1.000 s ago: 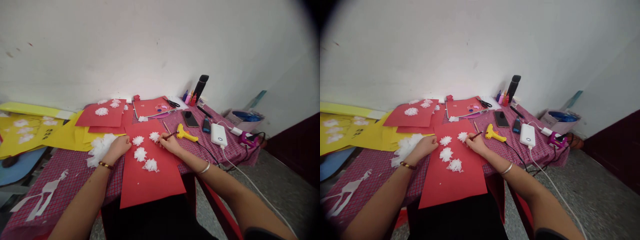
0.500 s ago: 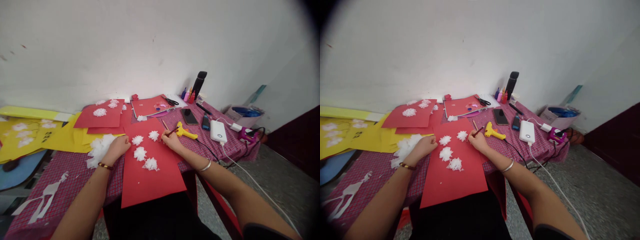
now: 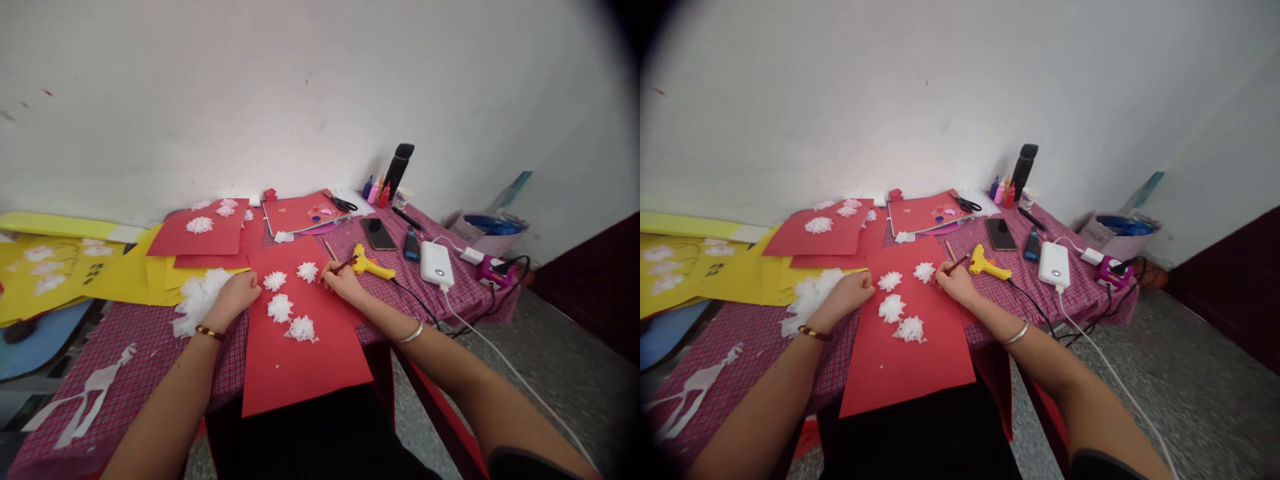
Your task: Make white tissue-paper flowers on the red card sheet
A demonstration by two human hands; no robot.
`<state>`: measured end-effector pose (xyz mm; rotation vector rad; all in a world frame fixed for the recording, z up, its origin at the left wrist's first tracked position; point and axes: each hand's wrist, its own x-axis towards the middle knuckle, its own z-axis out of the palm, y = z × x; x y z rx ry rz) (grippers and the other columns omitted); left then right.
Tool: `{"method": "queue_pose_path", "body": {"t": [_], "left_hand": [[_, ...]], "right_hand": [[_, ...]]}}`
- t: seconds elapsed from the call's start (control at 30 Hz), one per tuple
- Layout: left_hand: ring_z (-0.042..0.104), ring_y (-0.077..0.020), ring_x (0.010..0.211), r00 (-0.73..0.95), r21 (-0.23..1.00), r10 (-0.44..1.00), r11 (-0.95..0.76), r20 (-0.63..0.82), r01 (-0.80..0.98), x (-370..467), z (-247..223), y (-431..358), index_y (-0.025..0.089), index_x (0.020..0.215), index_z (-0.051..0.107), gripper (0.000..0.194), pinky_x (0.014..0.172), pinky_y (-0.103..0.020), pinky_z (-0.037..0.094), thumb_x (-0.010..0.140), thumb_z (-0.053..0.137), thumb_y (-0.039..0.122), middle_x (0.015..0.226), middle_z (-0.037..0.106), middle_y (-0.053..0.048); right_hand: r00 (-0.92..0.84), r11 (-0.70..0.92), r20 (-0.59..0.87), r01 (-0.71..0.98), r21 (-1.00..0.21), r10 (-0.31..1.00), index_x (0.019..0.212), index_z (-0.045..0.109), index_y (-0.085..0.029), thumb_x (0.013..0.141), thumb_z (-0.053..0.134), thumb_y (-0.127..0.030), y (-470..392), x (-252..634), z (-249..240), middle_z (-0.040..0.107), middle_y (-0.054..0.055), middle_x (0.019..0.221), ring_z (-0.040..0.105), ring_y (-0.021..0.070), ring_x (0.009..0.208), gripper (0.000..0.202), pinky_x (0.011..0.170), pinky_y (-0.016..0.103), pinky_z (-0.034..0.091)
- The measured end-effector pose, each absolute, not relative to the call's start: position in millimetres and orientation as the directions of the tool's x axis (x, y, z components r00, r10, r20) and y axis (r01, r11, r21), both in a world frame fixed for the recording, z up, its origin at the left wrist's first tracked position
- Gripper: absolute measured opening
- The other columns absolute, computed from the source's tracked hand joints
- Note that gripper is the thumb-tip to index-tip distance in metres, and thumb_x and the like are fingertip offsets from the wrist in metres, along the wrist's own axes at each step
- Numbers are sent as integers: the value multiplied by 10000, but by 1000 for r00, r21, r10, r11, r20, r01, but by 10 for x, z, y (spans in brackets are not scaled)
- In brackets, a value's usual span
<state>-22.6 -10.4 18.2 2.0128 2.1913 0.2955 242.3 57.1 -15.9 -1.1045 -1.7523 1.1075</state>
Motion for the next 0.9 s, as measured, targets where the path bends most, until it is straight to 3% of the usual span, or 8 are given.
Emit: {"method": "queue_pose_path", "body": {"t": [0.2, 0.53, 0.9], "left_hand": [[391, -153, 549, -87, 256, 996, 78, 21, 963, -228, 184, -109, 209, 621, 400, 112, 535, -292, 215, 714, 439, 163, 573, 420, 12], [370, -145, 541, -88, 281, 995, 74, 38, 957, -235, 162, -102, 211, 615, 356, 137, 527, -291, 197, 710, 439, 159, 570, 411, 18], [369, -144, 543, -90, 273, 995, 77, 34, 959, -227, 164, -101, 209, 611, 358, 141, 528, -287, 198, 711, 442, 156, 569, 412, 17]], "right_hand": [[-304, 264, 187, 239, -934, 934, 587, 486, -199, 667, 443, -177, 580, 2425, -165, 481, -43, 473, 437, 103, 454, 93, 466, 215, 337], [-408, 255, 157, 198, -946, 900, 650, 536, -185, 698, 463, -210, 500, 2355, -109, 529, -35, 503, 481, 106, 460, 91, 462, 214, 372], [-370, 247, 162, 195, -949, 915, 602, 509, -189, 665, 456, -177, 522, 2379, -89, 492, -42, 485, 450, 102, 465, 84, 478, 216, 359]]}}
